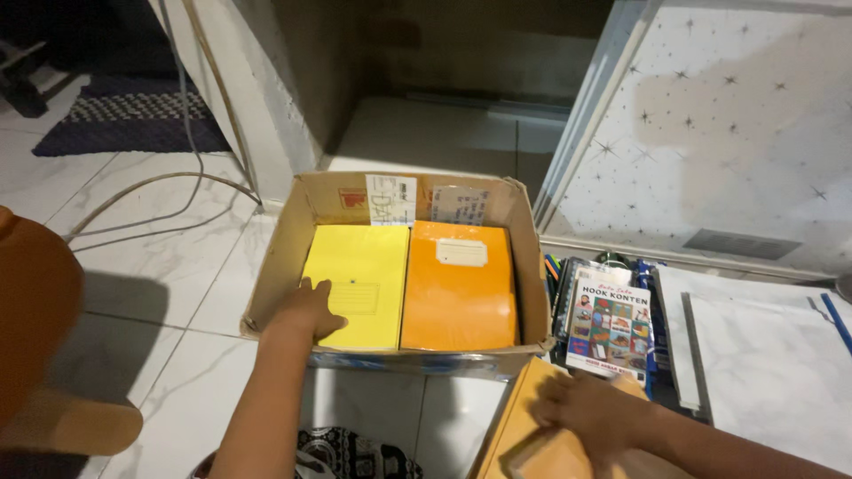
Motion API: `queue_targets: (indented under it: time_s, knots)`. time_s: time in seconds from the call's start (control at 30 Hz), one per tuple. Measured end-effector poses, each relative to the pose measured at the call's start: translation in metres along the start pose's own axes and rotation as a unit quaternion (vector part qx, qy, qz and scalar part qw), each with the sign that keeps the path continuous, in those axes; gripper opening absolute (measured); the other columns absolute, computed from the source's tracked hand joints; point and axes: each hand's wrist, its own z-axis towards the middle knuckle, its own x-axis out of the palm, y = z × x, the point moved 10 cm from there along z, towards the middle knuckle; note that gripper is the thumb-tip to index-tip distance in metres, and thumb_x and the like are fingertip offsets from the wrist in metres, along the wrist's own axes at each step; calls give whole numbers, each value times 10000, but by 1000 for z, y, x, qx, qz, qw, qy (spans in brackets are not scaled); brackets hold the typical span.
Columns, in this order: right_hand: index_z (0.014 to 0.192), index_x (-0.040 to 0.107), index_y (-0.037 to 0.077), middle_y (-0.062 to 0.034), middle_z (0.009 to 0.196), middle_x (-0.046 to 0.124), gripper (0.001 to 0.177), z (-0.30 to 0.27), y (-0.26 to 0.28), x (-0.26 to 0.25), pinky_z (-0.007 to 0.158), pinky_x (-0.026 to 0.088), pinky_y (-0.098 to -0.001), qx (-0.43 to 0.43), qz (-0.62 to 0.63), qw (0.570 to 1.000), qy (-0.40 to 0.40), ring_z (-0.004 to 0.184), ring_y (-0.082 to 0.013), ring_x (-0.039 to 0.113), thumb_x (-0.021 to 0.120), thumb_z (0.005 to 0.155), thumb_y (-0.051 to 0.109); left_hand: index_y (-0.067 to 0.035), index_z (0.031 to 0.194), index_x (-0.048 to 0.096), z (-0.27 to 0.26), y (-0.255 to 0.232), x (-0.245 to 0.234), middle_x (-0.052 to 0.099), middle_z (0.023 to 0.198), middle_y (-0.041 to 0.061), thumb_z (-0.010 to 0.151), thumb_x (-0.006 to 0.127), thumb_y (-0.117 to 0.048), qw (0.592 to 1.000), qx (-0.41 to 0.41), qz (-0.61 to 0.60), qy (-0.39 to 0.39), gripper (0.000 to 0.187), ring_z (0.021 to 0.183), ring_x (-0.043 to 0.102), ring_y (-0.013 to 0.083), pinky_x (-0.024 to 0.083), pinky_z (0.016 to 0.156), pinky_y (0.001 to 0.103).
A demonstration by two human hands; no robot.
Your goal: The person sits on the floor and organizes stationery items into a cardboard box. They place a yellow tote bag, several orange and yellow folders, a book, and a bundle of pens into the box, arranging them neatly.
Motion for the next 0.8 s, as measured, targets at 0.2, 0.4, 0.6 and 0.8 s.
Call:
queue_targets:
  time_s: [0.2,0.4,0.6,0.8]
  knots:
    - [1033,660,120,-147,1074,712,283,-47,9,-18,938,533,-403,103,62,993,-16,1112,-288,677,653,887,363,-159,1521,421,4,2,-7,417,1588,143,776,825,-402,999,-12,-33,-4,882,1414,491,338,462,1136,418]
    - [1193,760,184,-23,1081,822,638,-81,32,-165,895,576,-312,230,252,918,-204,994,-148,762,959,617,374,-168,1396,537,5,1,-19,545,1461,140,900,704,-423,999,-1,-21,-38,582,1340,533,348,477,1080,465]
    - [1232,684,49,-118,1125,789,608,22,-18,-289,896,622,-397,153,521,696,-469,996,-211,768,833,734,363,-105,1295,666,-48,24,-90,702,1182,278,1113,392,-402,867,-37,-380,-320,443,1118,646,465,498,962,532]
    - [1369,552,69,-119,1256,667,698,194,-33,-226,965,468,-377,174,388,800,-424,1137,-234,603,901,797,263,-106,1439,541,-49,12,-105,693,1313,199,980,515,-444,789,106,-480,-368,571,1213,689,342,529,983,414]
